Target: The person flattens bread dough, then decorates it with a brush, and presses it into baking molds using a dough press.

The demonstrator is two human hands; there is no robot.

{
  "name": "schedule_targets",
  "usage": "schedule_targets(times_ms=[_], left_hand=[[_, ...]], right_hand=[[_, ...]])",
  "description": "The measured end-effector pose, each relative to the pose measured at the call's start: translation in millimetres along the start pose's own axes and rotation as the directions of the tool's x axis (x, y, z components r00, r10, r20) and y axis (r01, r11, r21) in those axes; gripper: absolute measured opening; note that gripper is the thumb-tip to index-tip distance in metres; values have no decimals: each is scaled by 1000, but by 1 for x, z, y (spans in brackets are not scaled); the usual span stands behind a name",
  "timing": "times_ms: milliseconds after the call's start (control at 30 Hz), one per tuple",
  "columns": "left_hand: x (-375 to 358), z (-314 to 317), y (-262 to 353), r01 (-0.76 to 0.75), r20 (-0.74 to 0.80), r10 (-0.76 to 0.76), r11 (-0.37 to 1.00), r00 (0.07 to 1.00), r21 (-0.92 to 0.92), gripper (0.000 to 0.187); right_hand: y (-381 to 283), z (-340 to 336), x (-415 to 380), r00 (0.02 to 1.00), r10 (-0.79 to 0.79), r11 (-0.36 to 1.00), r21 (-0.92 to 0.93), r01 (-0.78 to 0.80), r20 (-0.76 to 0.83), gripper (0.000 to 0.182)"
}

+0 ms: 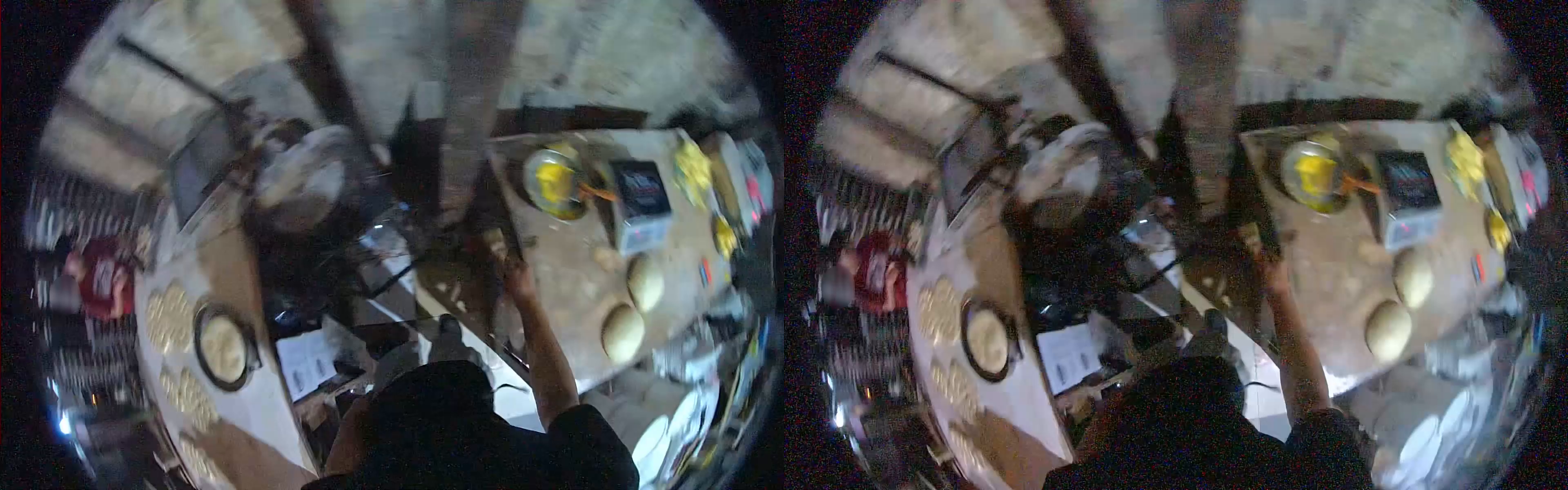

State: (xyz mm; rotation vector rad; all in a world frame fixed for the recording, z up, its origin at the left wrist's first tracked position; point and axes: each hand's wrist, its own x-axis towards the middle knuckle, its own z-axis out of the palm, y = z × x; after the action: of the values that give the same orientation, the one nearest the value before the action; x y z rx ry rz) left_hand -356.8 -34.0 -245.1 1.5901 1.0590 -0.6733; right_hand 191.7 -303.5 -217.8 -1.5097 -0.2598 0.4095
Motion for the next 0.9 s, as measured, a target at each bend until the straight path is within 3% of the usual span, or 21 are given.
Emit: schedule_targets(times_ms=[100, 200, 300, 367, 400, 433, 467, 500, 533, 600, 667, 733, 767, 800, 833, 867, 900], left_hand=[[-4, -11, -4, 64, 15, -63, 994, 998, -91, 38], [16, -32, -3, 16, -10, -18, 982, 1000, -188, 40], [64, -55, 5, -146, -44, 140, 922, 989, -359, 42], [83, -58, 31, -219, -72, 210, 853, 975, -474, 44], [78, -58, 44, -205, -84, 189, 848, 978, -489, 45], [61, -59, 74, -192, -95, 167, 842, 981, -504, 46], [39, -59, 113, -179, -106, 145, 835, 984, -520, 48], [31, -68, 111, -193, -83, 175, 856, 981, -480, 49], [25, -76, 107, -209, -60, 204, 873, 977, -440, 50], [8, -99, 84, -224, -81, 209, 897, 975, -381, 52], [-18, -125, 46, -217, -203, 149, 901, 968, -375, 54], [-51, -138, 7, -395, -408, 181, 746, 895, -536, 53], [-84, -146, 7, -408, -458, 94, 634, 884, -657, 52], [-115, -153, 6, -439, -504, 7, 500, 864, -746, 52], [-135, -152, -8, -491, -566, -40, 451, 823, -745, 50], [-151, -149, -22, -537, -616, -83, 410, 783, -737, 49], [-160, -147, -37, -579, -657, -116, 377, 745, -723, 48]], right_hand=[[-80, -58, 24, 970, 224, 953, 228, -198, -96, 40], [-134, -50, 43, 887, 451, 686, 676, -270, -104, 44], [-71, -21, 43, 944, 318, 866, 378, -329, 92, 46], [-114, 56, 15, 844, 430, 794, 310, -522, 320, 45], [-103, 97, 1, 830, 494, 847, 72, -527, 257, 47], [-75, 136, -18, 849, 345, 929, -14, -370, 399, 45], [-20, 177, -30, 680, 466, 872, -425, -244, 566, 45], [-8, 212, -45, 544, 500, 846, -514, -141, 674, 46], [0, 249, -60, 392, 518, 829, -559, -11, 761, 48], [-50, 327, -92, 250, 365, 926, -377, 0, 897, 51], [-84, 419, -113, 99, 341, 924, -353, 149, 935, 51], [-89, 490, -122, 120, 224, 963, -238, 125, 967, 43], [-49, 529, -131, 335, 253, 965, -263, -17, 907, 39], [-35, 555, -132, 389, 226, 974, -221, -59, 893, 37], [-22, 581, -133, 441, 198, 980, -174, -95, 875, 34], [-75, 603, -145, 406, 469, 872, -339, -353, 784, 35], [-42, 622, -153, 412, 529, 762, -202, -615, 742, 36]])
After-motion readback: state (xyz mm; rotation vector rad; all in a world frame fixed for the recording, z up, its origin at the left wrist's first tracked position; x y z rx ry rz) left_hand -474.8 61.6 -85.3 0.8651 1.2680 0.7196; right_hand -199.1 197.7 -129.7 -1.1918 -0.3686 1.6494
